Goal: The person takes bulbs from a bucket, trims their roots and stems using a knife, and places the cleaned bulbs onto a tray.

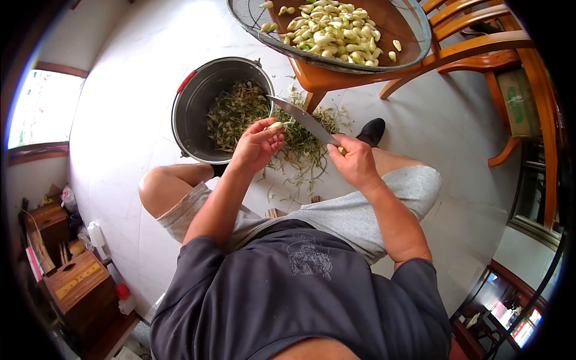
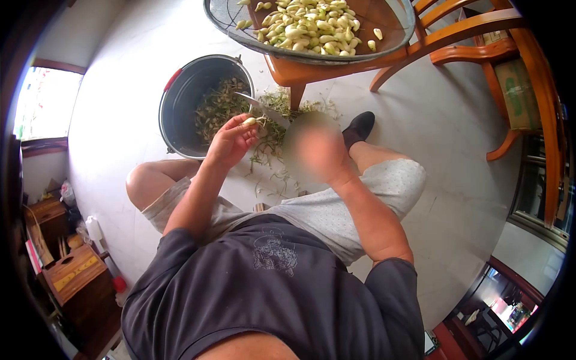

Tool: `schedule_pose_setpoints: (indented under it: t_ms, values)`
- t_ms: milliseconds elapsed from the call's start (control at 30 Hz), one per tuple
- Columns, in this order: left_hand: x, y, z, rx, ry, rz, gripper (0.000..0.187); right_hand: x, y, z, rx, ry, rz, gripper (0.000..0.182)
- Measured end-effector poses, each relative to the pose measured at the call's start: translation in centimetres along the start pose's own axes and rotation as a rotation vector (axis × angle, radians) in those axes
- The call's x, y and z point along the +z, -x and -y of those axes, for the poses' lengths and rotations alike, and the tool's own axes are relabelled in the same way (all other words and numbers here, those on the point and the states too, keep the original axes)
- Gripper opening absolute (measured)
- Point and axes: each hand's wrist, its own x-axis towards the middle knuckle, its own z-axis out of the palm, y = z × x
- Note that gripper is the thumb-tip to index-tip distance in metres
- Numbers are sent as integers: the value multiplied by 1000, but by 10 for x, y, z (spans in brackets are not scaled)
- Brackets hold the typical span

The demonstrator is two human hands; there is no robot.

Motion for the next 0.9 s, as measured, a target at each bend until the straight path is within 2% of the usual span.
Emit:
schedule_pose_setpoints:
  t_ms: [300,533,733,900]
  values:
    - [5,-1,13,-44,74,-11,6,7,3,5,7,19,19,21]
    - [11,-1,29,-106,174,-17,9,6,1,14,10,21,2,21]
    - [23,2,29,-70,118,-126,9,7,3,12,-21,121,-7,20]
    - [20,4,34,-65,204,-61,5,4,2,19,-67,197,-19,26]
